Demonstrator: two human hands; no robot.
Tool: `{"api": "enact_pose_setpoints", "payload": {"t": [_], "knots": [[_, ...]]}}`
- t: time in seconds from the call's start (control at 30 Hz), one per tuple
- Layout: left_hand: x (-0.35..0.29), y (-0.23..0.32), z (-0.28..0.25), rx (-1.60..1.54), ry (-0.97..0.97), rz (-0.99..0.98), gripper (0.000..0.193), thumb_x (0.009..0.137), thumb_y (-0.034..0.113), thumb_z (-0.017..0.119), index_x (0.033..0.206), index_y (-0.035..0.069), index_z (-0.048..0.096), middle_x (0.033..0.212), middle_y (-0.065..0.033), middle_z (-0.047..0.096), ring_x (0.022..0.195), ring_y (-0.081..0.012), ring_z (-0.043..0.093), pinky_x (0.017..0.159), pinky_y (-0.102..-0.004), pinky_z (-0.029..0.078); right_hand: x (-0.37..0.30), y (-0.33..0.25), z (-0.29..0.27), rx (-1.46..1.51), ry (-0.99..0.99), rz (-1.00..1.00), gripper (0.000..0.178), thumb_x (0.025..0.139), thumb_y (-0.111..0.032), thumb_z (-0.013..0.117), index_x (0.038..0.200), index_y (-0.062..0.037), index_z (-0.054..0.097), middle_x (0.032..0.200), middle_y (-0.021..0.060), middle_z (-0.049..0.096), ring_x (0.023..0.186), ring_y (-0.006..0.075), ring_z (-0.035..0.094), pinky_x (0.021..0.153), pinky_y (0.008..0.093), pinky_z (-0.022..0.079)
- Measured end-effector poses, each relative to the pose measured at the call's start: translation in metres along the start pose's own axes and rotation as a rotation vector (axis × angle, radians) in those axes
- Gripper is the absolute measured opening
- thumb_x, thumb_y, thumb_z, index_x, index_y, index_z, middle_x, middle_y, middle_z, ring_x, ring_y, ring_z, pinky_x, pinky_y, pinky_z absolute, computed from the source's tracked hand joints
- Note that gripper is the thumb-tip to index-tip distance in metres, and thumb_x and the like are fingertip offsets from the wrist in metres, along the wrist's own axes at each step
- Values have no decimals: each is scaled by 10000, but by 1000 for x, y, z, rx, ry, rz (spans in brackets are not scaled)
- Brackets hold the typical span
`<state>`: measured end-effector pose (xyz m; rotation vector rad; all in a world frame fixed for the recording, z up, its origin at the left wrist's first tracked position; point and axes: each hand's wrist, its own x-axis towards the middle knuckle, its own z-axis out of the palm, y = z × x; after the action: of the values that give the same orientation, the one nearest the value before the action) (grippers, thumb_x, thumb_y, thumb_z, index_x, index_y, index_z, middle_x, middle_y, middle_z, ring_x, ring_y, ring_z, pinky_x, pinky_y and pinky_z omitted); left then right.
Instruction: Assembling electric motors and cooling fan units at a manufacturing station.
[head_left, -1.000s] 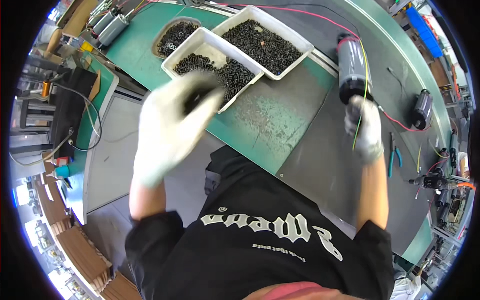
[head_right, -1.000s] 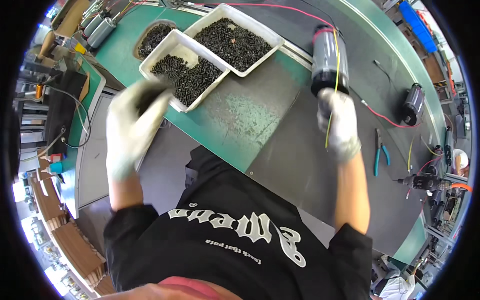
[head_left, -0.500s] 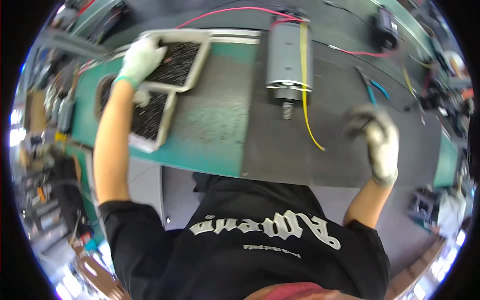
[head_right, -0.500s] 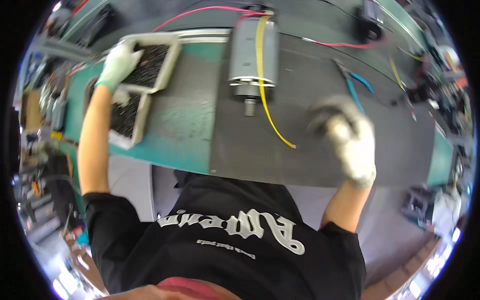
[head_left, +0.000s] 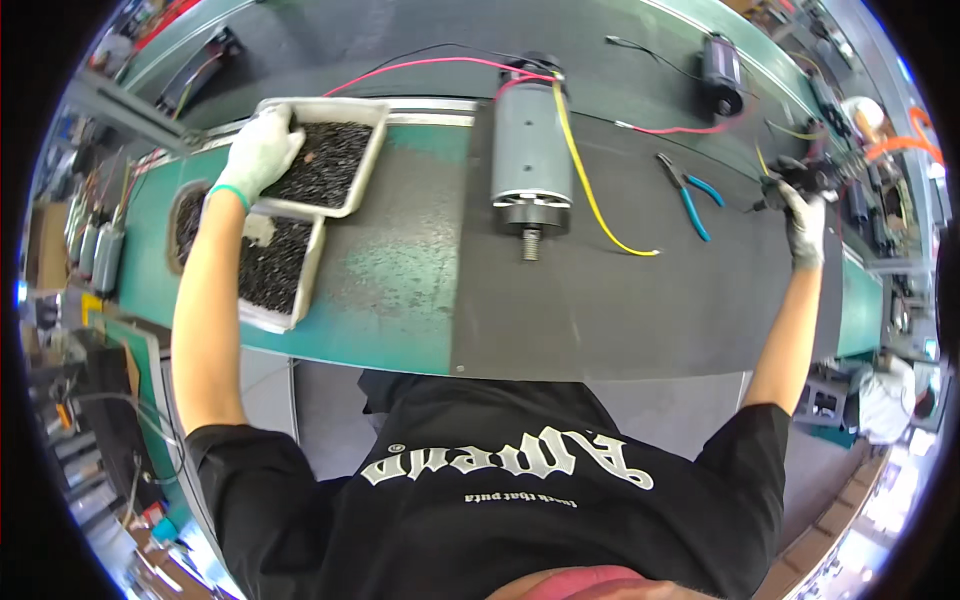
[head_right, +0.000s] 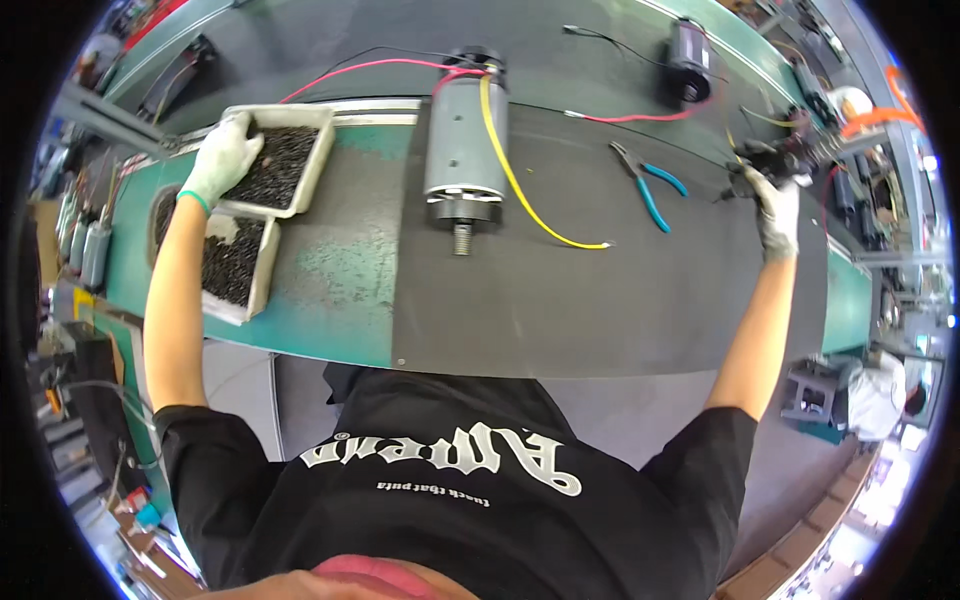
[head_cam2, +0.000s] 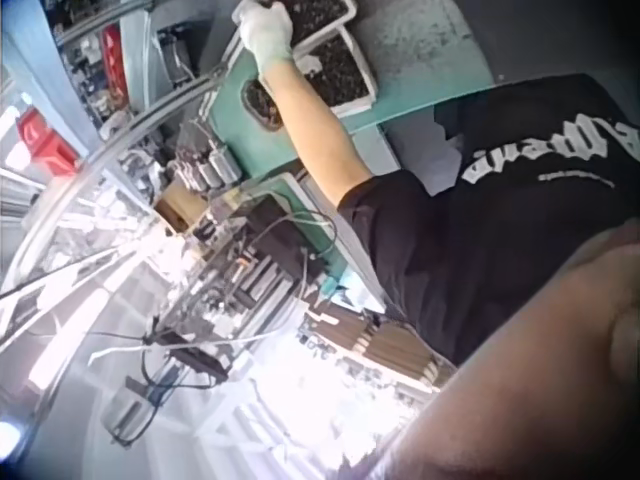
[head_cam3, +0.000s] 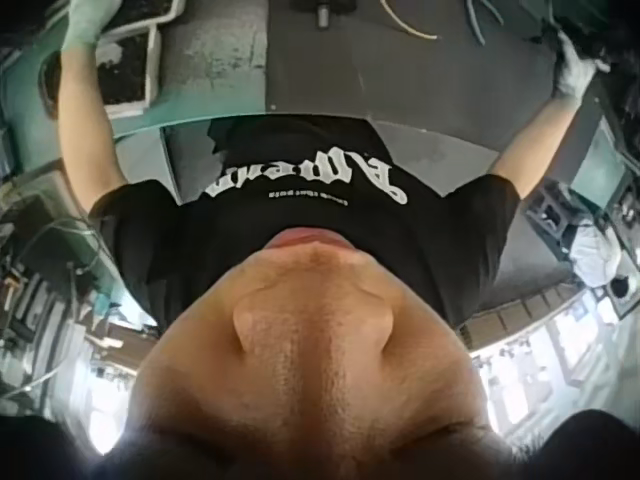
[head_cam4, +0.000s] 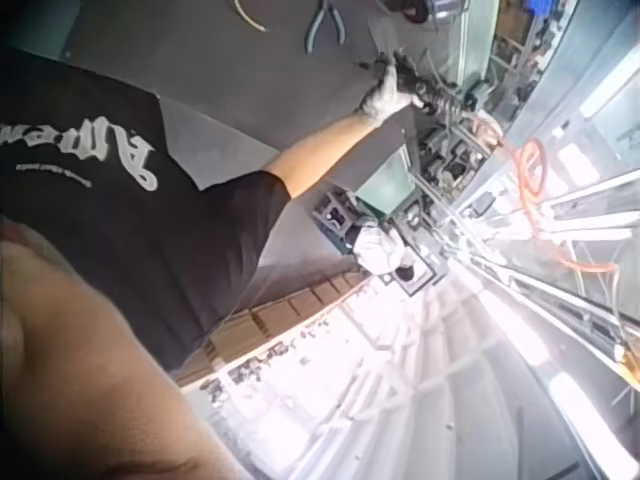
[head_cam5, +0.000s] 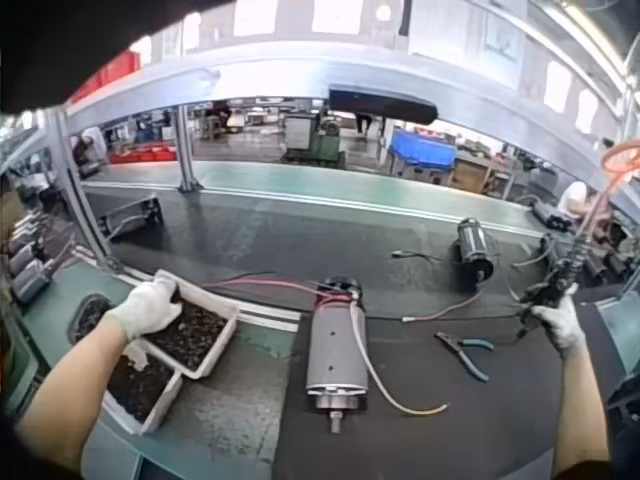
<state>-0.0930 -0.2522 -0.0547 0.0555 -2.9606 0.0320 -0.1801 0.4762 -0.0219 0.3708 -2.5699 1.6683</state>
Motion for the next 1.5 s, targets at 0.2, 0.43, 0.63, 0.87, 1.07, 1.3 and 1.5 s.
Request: {"api": "enact_pose_setpoints", "payload": {"t": [0.2,0.43,0.63,0.87,1.07,1.3,1.5], "knots": [[-17,3,-29,-227,75,-28,319,882,210,566,1066,-48,528,1004,-262,627,919,-405,624,825,-445,489,-46,-85,80,574,141,-183,522,842,-110,639,1307,39,454,1166,170,599,903,230,615,832,367,497],[-96,158,-77,-2286,50,-209,229,914,92,614,1097,-41,582,879,-78,619,621,-92,508,573,-248,434,-66,-191,203,1119,-184,-331,449,766,-115,623,1171,-52,440,1010,61,431,843,186,405,778,341,396],[-110,224,-59,-2831,-342,188,298,920,319,640,1111,95,590,882,35,426,570,-28,358,541,-181,316,-72,-243,254,1248,-36,-86,375,714,-124,673,1021,-76,464,953,41,427,807,151,409,687,300,365],[-118,247,-52,-2870,-353,12,340,929,359,619,1062,48,586,841,-24,541,523,-39,358,534,-202,336,-77,-232,252,1240,-119,-134,360,750,-119,650,1051,-76,455,985,41,410,853,158,405,712,317,390],[-117,255,-55,-2484,-184,-112,340,925,371,624,994,39,616,773,-33,604,468,-38,326,497,-205,332,-95,-225,247,1278,-200,-178,349,782,-115,630,1076,-76,448,1013,41,395,893,163,401,733,332,411],[-143,291,-47,-2463,-221,-590,322,900,314,686,897,-4,637,706,-18,597,535,-40,463,502,-180,377,-91,-198,233,1330,-326,-154,335,818,-110,607,1106,-77,439,1045,41,378,939,169,396,758,349,435],[-149,288,-37,-2231,-631,-422,349,919,310,659,992,0,515,811,-72,568,506,-56,364,528,-235,354,-103,-179,233,1364,-370,-110,327,835,-107,595,1119,-76,435,1059,41,371,961,172,395,770,357,447]]}}
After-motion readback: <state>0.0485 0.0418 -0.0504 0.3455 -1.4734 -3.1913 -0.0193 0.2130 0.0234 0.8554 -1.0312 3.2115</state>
